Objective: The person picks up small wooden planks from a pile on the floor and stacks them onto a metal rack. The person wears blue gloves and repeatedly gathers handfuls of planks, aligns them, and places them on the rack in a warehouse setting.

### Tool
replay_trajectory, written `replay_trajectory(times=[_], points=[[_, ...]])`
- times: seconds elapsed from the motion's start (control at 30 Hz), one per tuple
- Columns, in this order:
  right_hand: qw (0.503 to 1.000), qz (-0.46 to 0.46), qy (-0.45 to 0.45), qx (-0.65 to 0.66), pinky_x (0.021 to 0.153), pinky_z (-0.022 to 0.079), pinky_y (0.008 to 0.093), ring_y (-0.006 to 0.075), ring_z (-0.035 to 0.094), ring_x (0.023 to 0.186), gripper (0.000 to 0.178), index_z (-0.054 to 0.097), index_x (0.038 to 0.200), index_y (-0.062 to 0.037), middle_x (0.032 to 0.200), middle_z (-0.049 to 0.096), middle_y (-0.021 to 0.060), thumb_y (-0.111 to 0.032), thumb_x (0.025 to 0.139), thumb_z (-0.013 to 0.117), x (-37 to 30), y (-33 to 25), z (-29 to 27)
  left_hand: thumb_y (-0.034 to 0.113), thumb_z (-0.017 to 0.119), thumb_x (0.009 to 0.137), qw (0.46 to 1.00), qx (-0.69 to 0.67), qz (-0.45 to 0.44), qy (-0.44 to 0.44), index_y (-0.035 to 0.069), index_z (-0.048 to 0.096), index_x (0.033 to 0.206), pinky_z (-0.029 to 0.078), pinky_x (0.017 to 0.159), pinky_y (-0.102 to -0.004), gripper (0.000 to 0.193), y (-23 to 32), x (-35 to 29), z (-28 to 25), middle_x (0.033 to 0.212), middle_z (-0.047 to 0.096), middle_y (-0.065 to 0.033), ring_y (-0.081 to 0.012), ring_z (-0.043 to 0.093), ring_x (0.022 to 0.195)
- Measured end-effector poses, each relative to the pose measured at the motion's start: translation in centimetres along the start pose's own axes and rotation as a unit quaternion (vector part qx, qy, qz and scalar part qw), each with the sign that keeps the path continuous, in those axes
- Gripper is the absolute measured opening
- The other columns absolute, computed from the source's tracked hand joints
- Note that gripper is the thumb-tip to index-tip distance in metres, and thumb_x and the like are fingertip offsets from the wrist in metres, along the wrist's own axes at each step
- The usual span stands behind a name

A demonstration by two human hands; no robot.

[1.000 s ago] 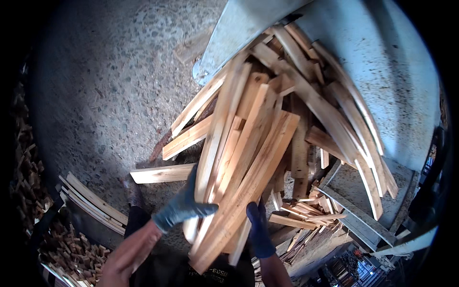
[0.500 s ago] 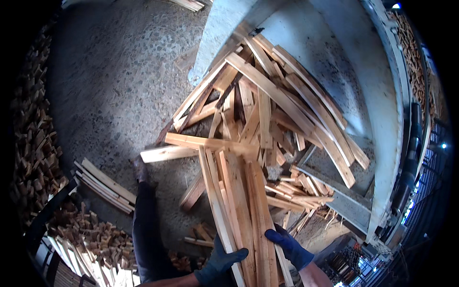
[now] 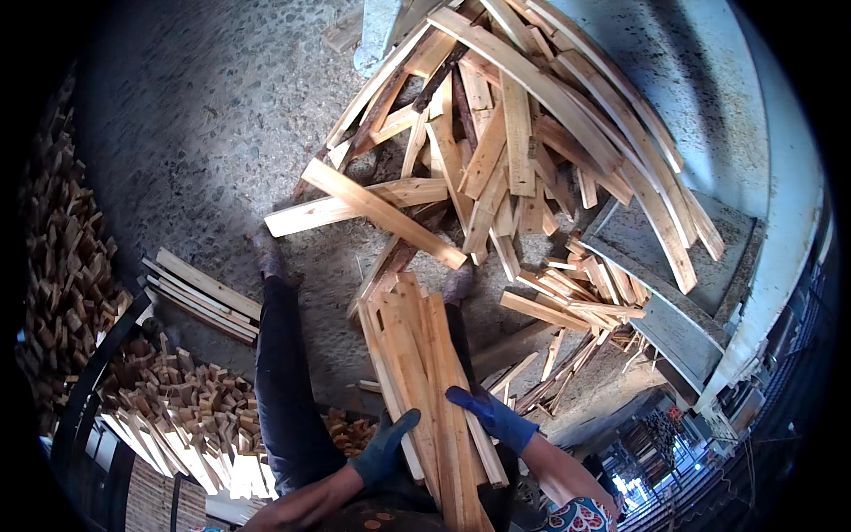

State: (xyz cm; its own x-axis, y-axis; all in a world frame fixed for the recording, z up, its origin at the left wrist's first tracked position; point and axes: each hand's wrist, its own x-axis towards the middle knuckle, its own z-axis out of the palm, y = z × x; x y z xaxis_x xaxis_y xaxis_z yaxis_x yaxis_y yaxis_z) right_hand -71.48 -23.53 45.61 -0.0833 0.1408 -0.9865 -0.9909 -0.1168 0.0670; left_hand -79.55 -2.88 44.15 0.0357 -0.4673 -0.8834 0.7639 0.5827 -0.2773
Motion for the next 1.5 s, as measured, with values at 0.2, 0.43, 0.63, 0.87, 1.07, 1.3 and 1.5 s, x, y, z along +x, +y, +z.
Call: replay_trajectory(times=[0.2, 0.43, 0.63, 0.87, 1.07, 1.3, 1.5], points=[[0.998, -0.058, 0.022, -0.019, 0.088, 0.046, 0.0293, 0.0183, 0.056, 0.103, 0.078, 0.039, 0.131, 0.0051, 0.118, 0.055, 0.0152, -0.046, 0.079, 0.067, 4.0, 0.1, 0.0, 0.027, 0.069, 0.081, 0.995, -0.072, -0.071, 0.025, 0.004, 0.033, 0.132, 0.047, 0.088, -0.0341, 0.067, 1.6, 3.0, -0.8, 0.12, 0.05, -0.0125, -0.0231, 0.054, 0.105], [0.986, -0.126, 0.034, -0.105, 0.088, 0.045, 0.0312, 0.0201, 0.056, 0.101, 0.077, 0.044, 0.125, 0.0061, 0.114, 0.057, 0.0159, -0.046, 0.075, 0.072, 9.7, -2.3, 0.0, 0.019, 0.065, 0.086, 0.999, -0.014, 0.049, -0.016, 0.007, 0.037, 0.129, 0.045, 0.091, -0.0323, 0.052, -0.5, 6.9, -3.1, 0.12, 0.05, -0.0109, -0.0202, 0.053, 0.108], [0.986, -0.116, 0.023, -0.115, 0.086, 0.045, 0.0298, 0.0167, 0.054, 0.099, 0.069, 0.045, 0.121, 0.0063, 0.109, 0.056, 0.0134, -0.041, 0.078, 0.071, 5.9, -4.1, 3.5, 0.028, 0.066, 0.085, 0.998, -0.024, 0.054, -0.013, 0.0, 0.031, 0.135, 0.043, 0.092, -0.0305, 0.067, 2.9, -0.2, -0.6, 0.123, 0.049, -0.0122, -0.0185, 0.05, 0.11], [0.955, -0.218, -0.005, -0.202, 0.089, 0.044, 0.0309, 0.0178, 0.053, 0.103, 0.079, 0.03, 0.135, 0.0064, 0.119, 0.051, 0.0144, -0.033, 0.079, 0.07, 0.6, -12.9, 13.1, 0.031, 0.078, 0.073, 0.986, 0.003, 0.162, 0.03, -0.004, 0.014, 0.14, 0.041, 0.095, -0.0305, 0.098, 11.1, -9.6, 0.1, 0.128, 0.045, -0.0156, -0.0199, 0.047, 0.113], [0.889, -0.401, -0.027, -0.22, 0.087, 0.045, 0.0306, 0.0202, 0.055, 0.102, 0.057, 0.035, 0.132, 0.0072, 0.116, 0.054, 0.0137, -0.014, 0.086, 0.061, -9.8, -23.2, 29.4, 0.034, 0.079, 0.069, 0.814, 0.165, 0.557, 0.029, 0.002, 0.008, 0.145, 0.033, 0.104, -0.0332, 0.109, 22.0, -19.3, -1.1, 0.14, 0.033, -0.0182, -0.0235, 0.033, 0.128], [0.646, -0.661, -0.045, -0.38, 0.064, 0.045, 0.0276, 0.0125, 0.053, 0.08, 0.072, 0.028, 0.14, -0.0024, 0.094, 0.057, 0.0051, -0.038, 0.086, 0.06, -19.1, -34.9, 47.4, 0.035, 0.079, 0.07, 0.639, 0.109, 0.761, -0.017, 0.0, 0.002, 0.144, 0.03, 0.106, -0.0356, 0.113, 34.0, -39.3, -3.8, 0.14, 0.029, -0.0221, -0.0253, 0.034, 0.127], [0.456, -0.74, -0.192, -0.457, 0.09, 0.045, 0.0343, 0.0221, 0.052, 0.105, 0.073, 0.036, 0.135, 0.0026, 0.118, 0.052, 0.0142, -0.032, 0.08, 0.069, -31.7, -35.7, 69.2, 0.029, 0.074, 0.077, 0.497, 0.017, 0.867, 0.029, 0.003, 0.003, 0.14, 0.057, 0.067, -0.0324, 0.099, 37.2, -54.6, -8.3, 0.119, 0.048, -0.0189, -0.0231, 0.059, 0.096]])
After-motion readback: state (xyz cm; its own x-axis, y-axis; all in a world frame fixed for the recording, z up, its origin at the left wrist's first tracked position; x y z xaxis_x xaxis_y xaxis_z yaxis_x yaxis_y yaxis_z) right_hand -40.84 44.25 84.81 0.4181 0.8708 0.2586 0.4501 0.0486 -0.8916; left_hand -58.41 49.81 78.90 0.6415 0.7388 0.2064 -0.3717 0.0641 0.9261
